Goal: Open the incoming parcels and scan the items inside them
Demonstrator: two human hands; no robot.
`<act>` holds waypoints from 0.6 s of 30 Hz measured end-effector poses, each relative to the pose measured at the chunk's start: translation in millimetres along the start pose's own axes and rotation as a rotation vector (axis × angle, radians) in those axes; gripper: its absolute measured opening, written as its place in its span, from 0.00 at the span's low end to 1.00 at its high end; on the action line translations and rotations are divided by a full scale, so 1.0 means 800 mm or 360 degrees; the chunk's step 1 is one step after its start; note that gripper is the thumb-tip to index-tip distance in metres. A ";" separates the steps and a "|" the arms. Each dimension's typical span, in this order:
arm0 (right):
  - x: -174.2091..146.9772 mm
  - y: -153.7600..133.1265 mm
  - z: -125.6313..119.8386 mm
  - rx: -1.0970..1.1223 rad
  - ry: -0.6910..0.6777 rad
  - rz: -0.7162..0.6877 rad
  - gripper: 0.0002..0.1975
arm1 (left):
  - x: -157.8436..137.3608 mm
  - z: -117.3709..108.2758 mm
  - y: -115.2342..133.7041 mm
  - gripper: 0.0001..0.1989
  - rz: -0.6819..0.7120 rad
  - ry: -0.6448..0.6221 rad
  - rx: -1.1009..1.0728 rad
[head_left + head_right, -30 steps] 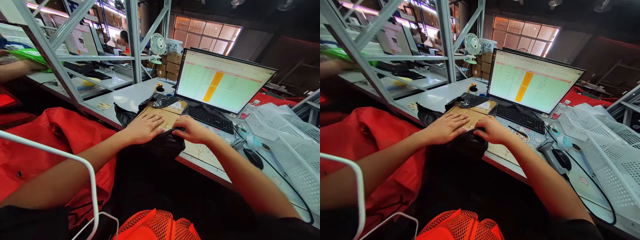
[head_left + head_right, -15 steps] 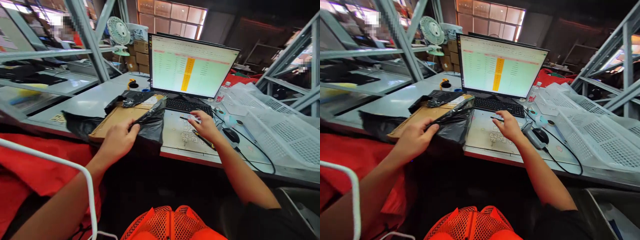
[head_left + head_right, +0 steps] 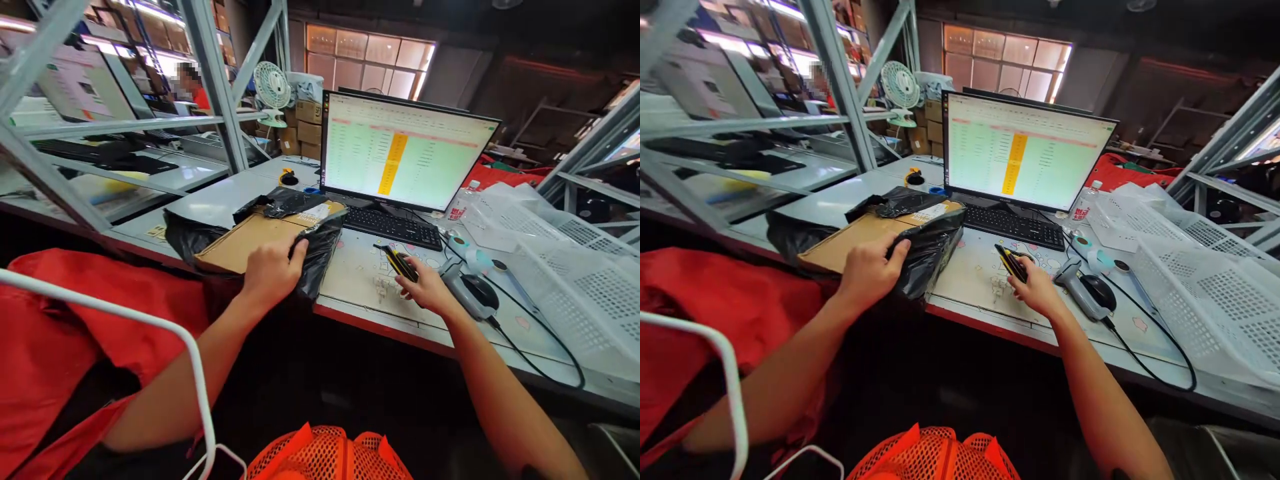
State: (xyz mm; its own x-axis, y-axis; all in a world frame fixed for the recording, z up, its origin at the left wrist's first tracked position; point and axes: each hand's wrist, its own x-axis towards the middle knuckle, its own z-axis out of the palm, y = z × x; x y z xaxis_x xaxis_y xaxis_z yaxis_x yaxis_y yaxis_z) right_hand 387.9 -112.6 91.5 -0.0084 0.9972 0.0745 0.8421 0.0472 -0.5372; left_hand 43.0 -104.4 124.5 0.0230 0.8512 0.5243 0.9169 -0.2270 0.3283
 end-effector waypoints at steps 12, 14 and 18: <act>0.013 -0.188 -0.011 -0.0225 -0.0079 -0.1074 0.35 | -0.011 0.015 -0.010 0.18 0.0114 0.0378 -0.0629; 0.012 -0.176 -0.012 -0.0254 -0.0076 -0.1031 0.35 | -0.009 0.015 -0.009 0.18 0.0092 0.0357 -0.0659; 0.012 -0.161 -0.010 -0.0395 -0.0104 -0.0987 0.35 | -0.004 0.015 -0.008 0.19 0.0075 0.0364 -0.0712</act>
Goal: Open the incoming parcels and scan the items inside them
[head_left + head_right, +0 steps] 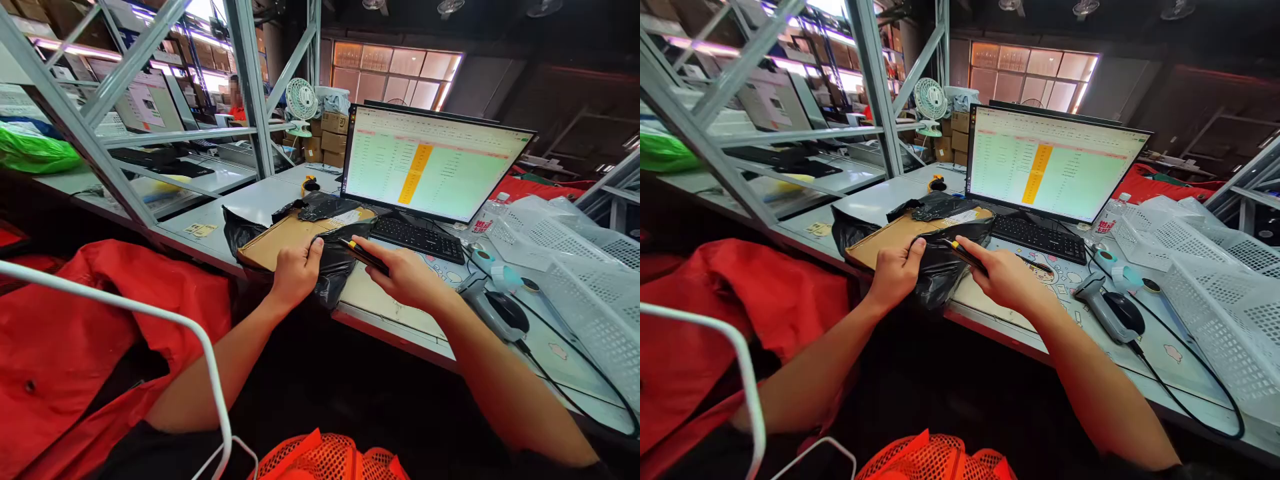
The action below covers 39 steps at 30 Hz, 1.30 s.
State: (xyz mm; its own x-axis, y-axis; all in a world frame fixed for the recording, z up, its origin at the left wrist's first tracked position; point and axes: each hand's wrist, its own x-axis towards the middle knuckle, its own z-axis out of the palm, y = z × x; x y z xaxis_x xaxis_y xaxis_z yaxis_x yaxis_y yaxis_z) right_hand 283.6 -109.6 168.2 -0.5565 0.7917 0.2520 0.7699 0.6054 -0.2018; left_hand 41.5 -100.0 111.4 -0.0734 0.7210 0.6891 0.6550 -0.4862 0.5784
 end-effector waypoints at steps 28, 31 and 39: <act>0.029 -0.031 -0.022 -0.0719 -0.0207 -0.0001 0.34 | 0.012 -0.009 -0.012 0.26 -0.0386 -0.0370 -0.0885; 0.041 -0.020 -0.024 -0.1012 -0.0060 -0.0079 0.34 | 0.012 -0.009 -0.013 0.26 -0.0379 -0.0401 -0.0873; 0.048 -0.034 -0.040 -0.1237 0.0110 -0.0180 0.23 | 0.021 -0.001 -0.012 0.26 -0.0313 -0.0438 -0.0680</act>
State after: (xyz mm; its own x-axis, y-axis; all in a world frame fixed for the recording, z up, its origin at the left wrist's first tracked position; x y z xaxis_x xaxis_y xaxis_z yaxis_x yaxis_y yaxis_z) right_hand 251.6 -98.4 213.7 -0.6434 0.7066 0.2947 0.7215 0.4309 0.5419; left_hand 33.4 -83.5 117.8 0.0734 0.8932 0.4437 0.2805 -0.4454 0.8503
